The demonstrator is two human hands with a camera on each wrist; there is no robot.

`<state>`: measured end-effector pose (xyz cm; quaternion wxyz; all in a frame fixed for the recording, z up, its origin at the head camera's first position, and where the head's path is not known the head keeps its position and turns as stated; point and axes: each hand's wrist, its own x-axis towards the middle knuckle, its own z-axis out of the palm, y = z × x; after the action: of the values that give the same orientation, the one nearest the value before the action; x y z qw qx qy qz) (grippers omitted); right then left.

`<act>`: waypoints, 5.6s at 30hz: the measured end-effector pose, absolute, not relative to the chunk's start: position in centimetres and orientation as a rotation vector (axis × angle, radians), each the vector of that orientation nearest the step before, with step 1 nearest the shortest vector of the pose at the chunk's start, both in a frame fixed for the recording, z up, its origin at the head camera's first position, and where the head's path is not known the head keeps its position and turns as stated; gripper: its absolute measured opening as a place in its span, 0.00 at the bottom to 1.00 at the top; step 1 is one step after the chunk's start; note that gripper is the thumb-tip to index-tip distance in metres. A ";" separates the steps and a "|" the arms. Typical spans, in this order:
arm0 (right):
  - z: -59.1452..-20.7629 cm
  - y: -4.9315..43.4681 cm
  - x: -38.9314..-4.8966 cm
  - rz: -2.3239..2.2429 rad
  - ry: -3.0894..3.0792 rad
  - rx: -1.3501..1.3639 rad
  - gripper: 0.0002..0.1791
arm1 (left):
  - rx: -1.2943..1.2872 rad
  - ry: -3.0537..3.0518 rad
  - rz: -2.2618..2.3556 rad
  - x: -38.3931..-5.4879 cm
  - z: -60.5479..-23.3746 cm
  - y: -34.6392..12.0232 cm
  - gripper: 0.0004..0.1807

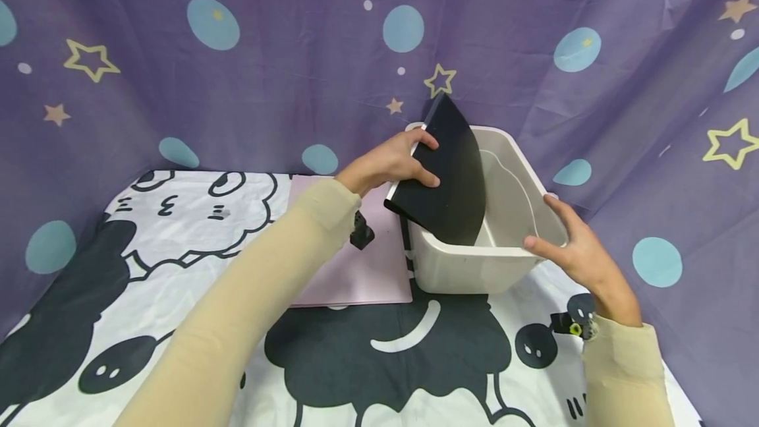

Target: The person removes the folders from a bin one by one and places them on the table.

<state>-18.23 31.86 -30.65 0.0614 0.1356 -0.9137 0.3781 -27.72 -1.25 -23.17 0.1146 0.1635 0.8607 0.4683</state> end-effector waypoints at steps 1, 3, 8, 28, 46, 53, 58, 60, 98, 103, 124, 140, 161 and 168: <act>-30.6 31.8 -18.2 1.146 -2.763 0.409 0.50 | 0.476 2.513 1.390 -27.8 -23.2 -1.2 0.37; -30.6 31.8 -18.2 1.149 -2.763 0.405 0.50 | 0.474 2.490 1.418 -27.8 -23.2 -1.3 0.38; -30.6 31.8 -18.1 1.153 -2.769 0.400 0.50 | 0.436 2.439 1.455 -27.8 -22.9 -2.0 0.39; -30.7 31.8 -18.1 1.170 -2.772 0.379 0.50 | 0.403 2.506 1.408 -27.9 -23.0 -3.9 0.31; -30.6 31.9 -18.0 1.138 -2.763 0.408 0.49 | 0.320 2.349 1.578 -28.2 -23.7 -3.5 0.35; -30.7 31.9 -18.2 1.151 -2.766 0.407 0.50 | 0.308 2.340 1.610 -28.1 -23.6 -3.7 0.35; -30.7 31.9 -18.3 1.151 -2.761 0.414 0.50 | 0.313 2.368 1.595 -28.0 -23.5 -3.9 0.35; -30.7 31.9 -18.3 1.149 -2.759 0.416 0.50 | 0.306 2.362 1.611 -27.9 -23.5 -4.0 0.35; -30.8 32.1 -18.1 1.156 -2.760 0.408 0.50 | 0.187 2.182 1.964 -25.5 -25.2 -7.5 0.37; -30.8 32.1 -18.2 1.147 -2.756 0.415 0.49 | 0.167 2.197 1.968 -25.1 -25.2 -8.1 0.37; -30.9 32.0 -18.5 1.157 -2.749 0.440 0.50 | 0.113 2.240 2.000 -23.8 -25.7 -9.8 0.37; -30.9 31.9 -18.3 1.179 -2.748 0.424 0.50 | 0.146 2.292 2.002 -23.3 -26.0 -10.9 0.38; -30.9 32.0 -18.2 1.159 -2.745 0.432 0.49 | 0.123 2.348 2.032 -22.3 -26.2 -12.8 0.38; -30.9 32.0 -18.2 1.162 -2.731 0.450 0.49 | 0.120 2.349 2.022 -22.1 -26.3 -13.6 0.38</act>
<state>-18.24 31.96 -30.89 0.0700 0.1496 -0.9075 0.3861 -22.06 -13.59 -26.25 0.0197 0.0388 0.7572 0.6517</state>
